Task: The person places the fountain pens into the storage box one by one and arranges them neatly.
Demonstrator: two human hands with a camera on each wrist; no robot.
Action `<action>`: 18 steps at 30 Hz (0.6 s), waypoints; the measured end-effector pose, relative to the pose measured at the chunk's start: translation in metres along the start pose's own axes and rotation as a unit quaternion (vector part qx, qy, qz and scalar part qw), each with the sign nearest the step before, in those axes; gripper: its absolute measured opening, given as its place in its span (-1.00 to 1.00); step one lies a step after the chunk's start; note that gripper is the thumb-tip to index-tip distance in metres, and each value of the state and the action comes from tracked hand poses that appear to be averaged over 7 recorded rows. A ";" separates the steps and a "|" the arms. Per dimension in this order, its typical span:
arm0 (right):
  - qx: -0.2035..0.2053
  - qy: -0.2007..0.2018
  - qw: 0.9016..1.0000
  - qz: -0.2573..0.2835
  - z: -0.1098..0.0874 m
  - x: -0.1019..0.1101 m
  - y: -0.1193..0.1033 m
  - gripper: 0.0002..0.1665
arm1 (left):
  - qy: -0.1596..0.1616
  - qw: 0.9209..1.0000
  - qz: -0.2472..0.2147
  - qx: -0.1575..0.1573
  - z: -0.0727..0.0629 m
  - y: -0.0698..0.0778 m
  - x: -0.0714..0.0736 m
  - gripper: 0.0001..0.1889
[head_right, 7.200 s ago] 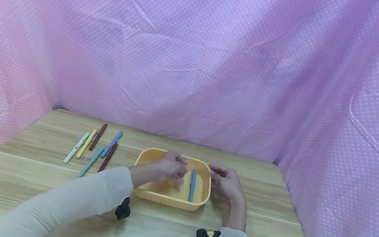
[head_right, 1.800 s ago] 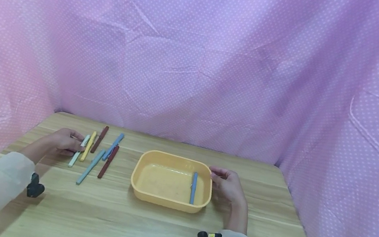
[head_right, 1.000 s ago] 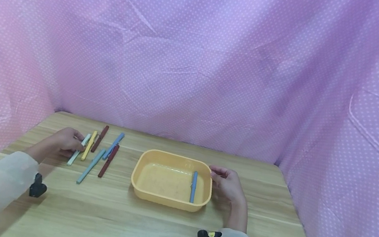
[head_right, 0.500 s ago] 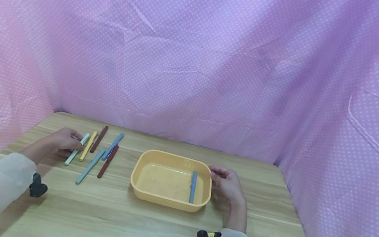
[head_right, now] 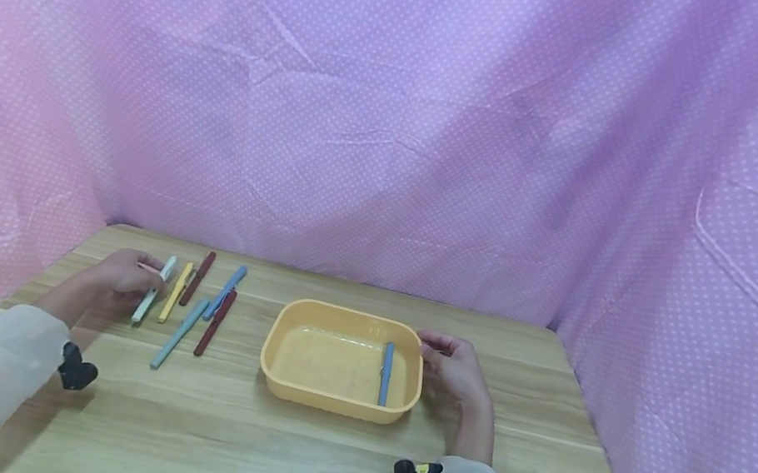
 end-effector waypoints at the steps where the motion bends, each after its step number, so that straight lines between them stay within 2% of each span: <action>1: -0.001 0.000 1.000 0.003 0.000 0.000 0.000 -0.55 | -0.002 1.000 0.000 -0.004 -0.001 0.001 -0.001 -0.41; 6: 0.001 -0.001 1.000 0.006 0.001 0.000 0.002 -0.56 | -0.021 0.999 -0.017 -0.034 -0.006 0.012 -0.005 -0.43; 13: -0.007 0.008 1.000 -0.004 0.003 0.001 0.003 -0.58 | -0.018 0.997 0.030 -0.069 -0.004 0.027 -0.005 -0.41; 18: -0.010 0.007 1.000 0.000 0.004 0.001 0.002 -0.58 | -0.015 0.996 0.039 -0.073 -0.004 0.037 -0.005 -0.37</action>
Point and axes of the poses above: each hand's wrist, its own z-axis towards the middle knuckle, its own x-axis out of the back of the hand, y = z × x, the point moved 5 cm from there along z, towards the middle knuckle
